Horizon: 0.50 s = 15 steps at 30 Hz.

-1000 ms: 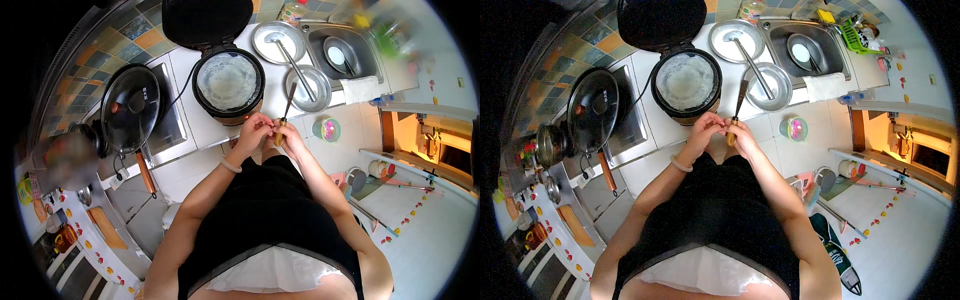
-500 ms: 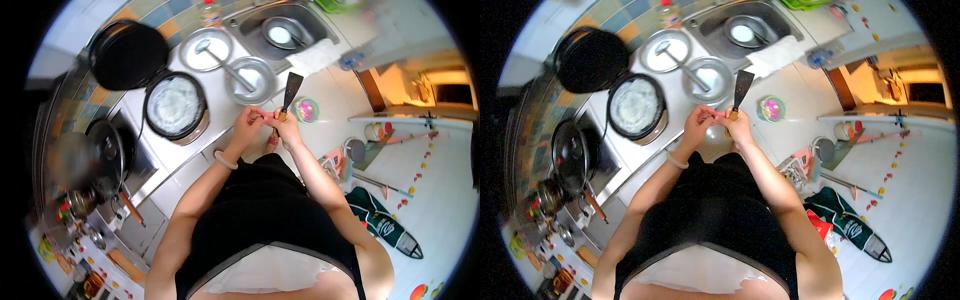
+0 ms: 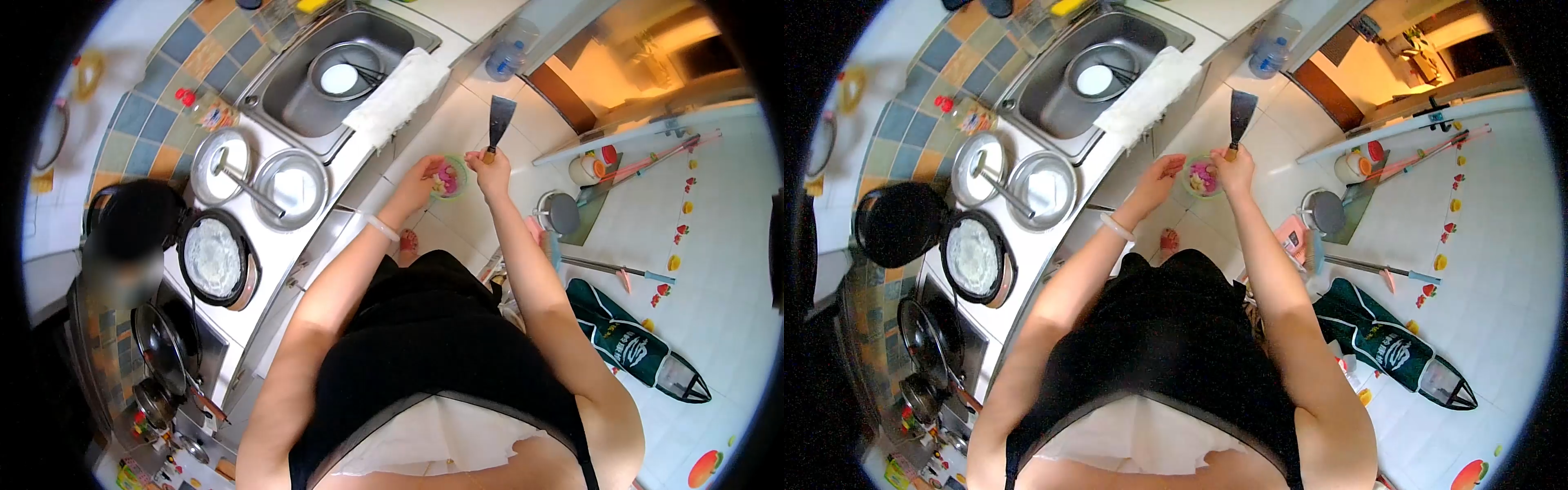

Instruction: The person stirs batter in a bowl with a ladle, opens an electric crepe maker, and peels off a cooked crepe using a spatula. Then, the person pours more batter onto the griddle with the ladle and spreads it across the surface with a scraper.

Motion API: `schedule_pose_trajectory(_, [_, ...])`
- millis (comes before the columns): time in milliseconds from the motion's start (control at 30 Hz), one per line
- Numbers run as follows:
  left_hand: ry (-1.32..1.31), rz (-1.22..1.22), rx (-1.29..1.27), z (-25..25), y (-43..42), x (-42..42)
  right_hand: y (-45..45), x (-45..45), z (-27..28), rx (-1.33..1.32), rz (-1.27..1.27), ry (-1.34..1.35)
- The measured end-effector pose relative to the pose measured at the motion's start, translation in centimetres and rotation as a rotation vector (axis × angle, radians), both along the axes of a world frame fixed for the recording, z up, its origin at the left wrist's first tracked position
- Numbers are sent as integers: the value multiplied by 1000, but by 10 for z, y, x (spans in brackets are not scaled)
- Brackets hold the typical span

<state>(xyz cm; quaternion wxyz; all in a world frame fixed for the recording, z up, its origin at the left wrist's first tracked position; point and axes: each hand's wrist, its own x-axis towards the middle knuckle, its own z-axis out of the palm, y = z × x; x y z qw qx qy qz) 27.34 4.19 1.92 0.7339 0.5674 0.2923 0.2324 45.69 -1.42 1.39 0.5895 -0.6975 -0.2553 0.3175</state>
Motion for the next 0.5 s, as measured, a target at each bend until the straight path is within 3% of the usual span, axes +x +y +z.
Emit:
schedule_pose_trajectory(33, [23,-1,-5,-6,2,12,1,11,-5,-23,-3,-3])
schedule_pose_trajectory(133, [51,-12,-17,-15,12,39,9,37,-18,-73,8,-339])
schedule_pose_trajectory(167, [39,-21,-27,-17,14,44,6,43,-20,-123,2,-258])
schedule_pose_trajectory(300, [105,-49,-46,-14,18,62,9,69,-45,-256,19,-346])
schedule_pose_trajectory(500, [140,-34,-70,-9,20,73,10,82,-50,-247,11,-363])
